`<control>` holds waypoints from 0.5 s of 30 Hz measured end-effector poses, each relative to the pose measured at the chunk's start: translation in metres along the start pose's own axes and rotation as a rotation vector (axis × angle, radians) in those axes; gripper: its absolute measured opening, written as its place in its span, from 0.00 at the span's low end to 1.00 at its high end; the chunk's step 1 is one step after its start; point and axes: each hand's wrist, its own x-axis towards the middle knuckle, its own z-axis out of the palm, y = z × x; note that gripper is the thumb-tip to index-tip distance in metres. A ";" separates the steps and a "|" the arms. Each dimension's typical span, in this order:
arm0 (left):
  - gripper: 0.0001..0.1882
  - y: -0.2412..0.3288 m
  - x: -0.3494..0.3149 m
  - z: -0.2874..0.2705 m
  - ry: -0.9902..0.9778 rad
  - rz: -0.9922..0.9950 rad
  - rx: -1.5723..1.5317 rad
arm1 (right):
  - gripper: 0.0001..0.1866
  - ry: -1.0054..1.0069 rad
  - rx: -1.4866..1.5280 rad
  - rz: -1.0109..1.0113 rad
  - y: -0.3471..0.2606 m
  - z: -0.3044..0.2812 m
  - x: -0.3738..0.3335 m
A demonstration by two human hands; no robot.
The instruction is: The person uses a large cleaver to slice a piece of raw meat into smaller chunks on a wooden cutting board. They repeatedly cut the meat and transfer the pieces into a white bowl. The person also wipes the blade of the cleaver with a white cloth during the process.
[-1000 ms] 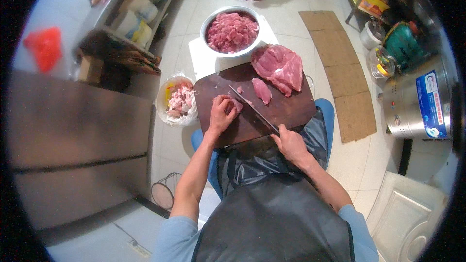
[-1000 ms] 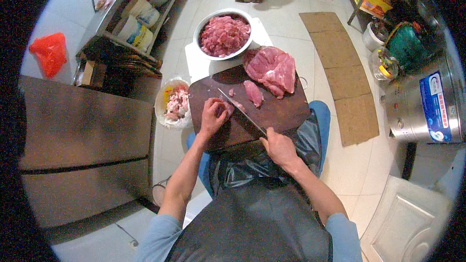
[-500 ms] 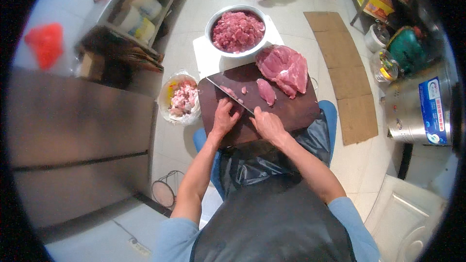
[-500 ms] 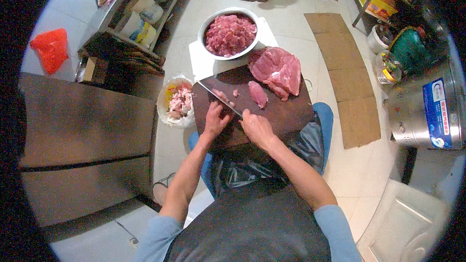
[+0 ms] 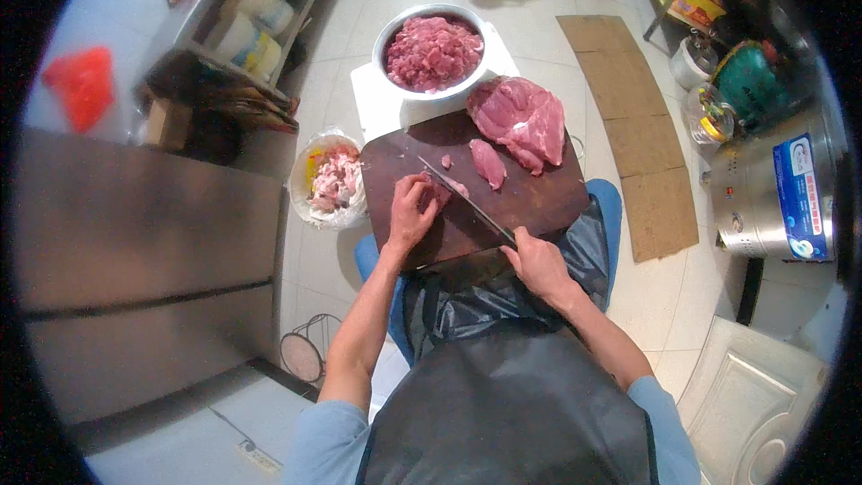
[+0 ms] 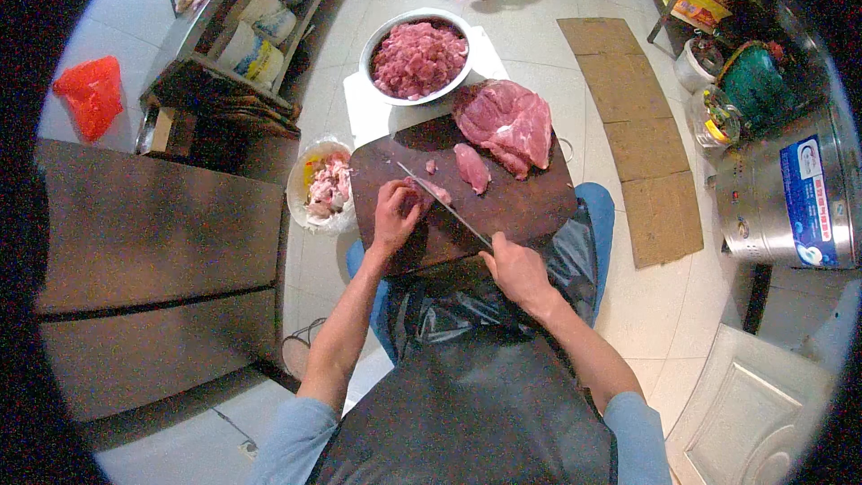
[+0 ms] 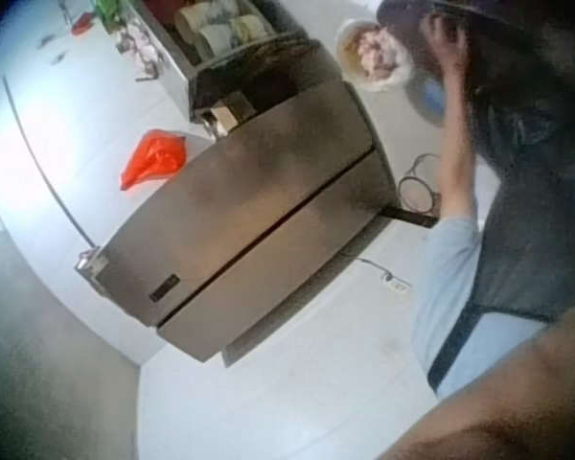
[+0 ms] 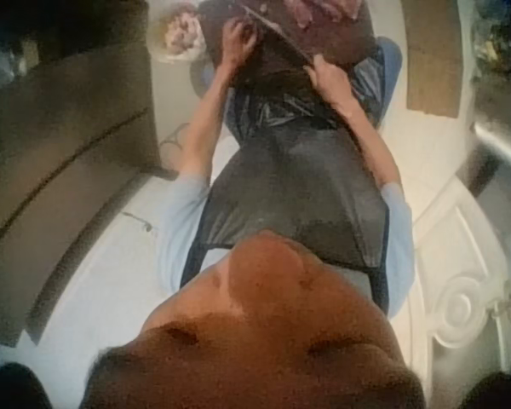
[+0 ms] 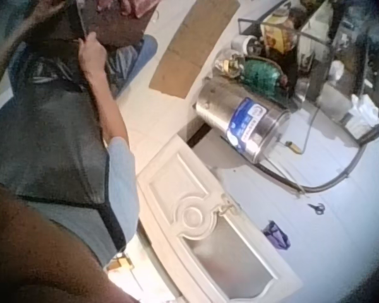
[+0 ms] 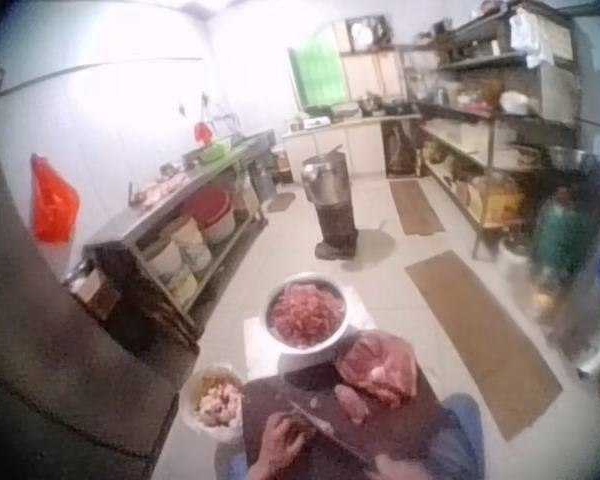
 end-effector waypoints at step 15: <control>0.19 0.012 0.000 -0.005 0.015 -0.005 -0.023 | 0.16 -0.060 0.026 -0.049 -0.038 0.041 0.095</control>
